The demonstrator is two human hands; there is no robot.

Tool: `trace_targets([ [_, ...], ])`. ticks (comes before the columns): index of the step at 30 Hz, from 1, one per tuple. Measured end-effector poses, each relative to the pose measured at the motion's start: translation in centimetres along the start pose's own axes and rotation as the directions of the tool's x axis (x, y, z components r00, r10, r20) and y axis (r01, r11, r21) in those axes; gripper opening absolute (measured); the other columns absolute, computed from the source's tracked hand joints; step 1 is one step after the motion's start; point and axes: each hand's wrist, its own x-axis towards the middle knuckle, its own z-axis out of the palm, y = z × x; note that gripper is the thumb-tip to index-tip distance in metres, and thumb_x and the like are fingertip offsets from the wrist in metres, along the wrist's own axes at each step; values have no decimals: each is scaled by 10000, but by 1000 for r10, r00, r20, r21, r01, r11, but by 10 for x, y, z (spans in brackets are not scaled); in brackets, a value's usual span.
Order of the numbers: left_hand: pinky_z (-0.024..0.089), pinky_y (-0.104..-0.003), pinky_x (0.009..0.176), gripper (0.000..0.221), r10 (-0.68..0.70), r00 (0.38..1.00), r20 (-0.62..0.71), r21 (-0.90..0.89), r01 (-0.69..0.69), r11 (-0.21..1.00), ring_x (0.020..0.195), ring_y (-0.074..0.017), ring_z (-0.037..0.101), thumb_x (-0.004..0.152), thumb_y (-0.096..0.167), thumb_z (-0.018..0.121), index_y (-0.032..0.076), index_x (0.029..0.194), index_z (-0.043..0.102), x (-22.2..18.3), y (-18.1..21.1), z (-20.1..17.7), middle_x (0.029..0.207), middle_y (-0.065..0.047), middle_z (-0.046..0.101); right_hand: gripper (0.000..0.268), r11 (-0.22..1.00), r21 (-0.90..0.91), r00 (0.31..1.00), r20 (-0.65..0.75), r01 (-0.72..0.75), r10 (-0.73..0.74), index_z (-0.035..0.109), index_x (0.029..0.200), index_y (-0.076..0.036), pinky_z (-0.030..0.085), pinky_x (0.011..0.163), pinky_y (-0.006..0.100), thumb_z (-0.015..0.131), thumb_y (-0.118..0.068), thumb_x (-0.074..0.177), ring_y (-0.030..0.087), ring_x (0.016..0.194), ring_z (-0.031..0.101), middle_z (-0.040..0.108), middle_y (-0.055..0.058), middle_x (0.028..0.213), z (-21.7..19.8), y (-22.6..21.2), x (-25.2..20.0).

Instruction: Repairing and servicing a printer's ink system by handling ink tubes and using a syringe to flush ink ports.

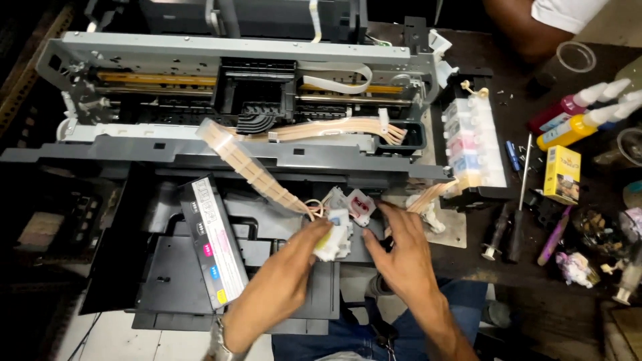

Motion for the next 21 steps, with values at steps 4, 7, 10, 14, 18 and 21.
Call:
trace_targets([
  [4,429,-462,1133,954,48,999,-17,186,-44,982,1476,-383,378,593,-284,457,-36,1511,367,-6,3,10,1585,-258,393,515,986,-114,992,-28,119,-123,583,1353,-35,475,908,438,635,-372,967,327,1099,548,639,152,1162,11,6,10],
  [7,626,-425,763,848,-2,1000,23,383,-7,924,1507,-326,316,700,-224,508,-17,1510,365,-6,7,9,1591,-166,412,490,990,-108,995,-30,95,-99,615,1323,-62,465,935,426,681,-356,937,330,1113,565,649,127,1172,14,6,13],
  [10,554,-409,943,931,53,998,-21,403,-40,915,1507,-335,332,682,-297,475,7,1551,339,-12,2,11,1601,-194,391,682,997,-76,1000,8,-9,9,540,1408,-49,445,1007,441,769,-389,862,344,1220,540,583,176,1262,10,1,15],
  [14,595,-373,887,974,33,999,9,377,-35,926,1529,-319,294,637,-260,581,-2,1541,325,-15,0,4,1601,-176,380,825,984,-82,981,99,-157,165,472,1494,-61,448,1008,453,767,-439,823,350,1248,515,540,180,1292,3,-12,18],
  [18,457,-410,1018,493,245,948,-205,230,-197,953,1221,-304,527,862,-97,521,-15,1348,496,-22,22,0,1343,-189,586,858,978,-142,964,199,-153,179,461,1542,-173,465,939,417,766,-480,802,301,1085,588,574,120,1158,-5,-17,21],
  [21,580,-365,818,252,308,884,-350,127,-281,951,951,-249,695,949,-30,502,9,1165,624,-55,58,20,1121,-156,738,841,964,-178,930,277,-197,241,514,1486,-197,497,928,482,796,-533,768,379,1056,626,580,150,1180,-10,-11,19],
])
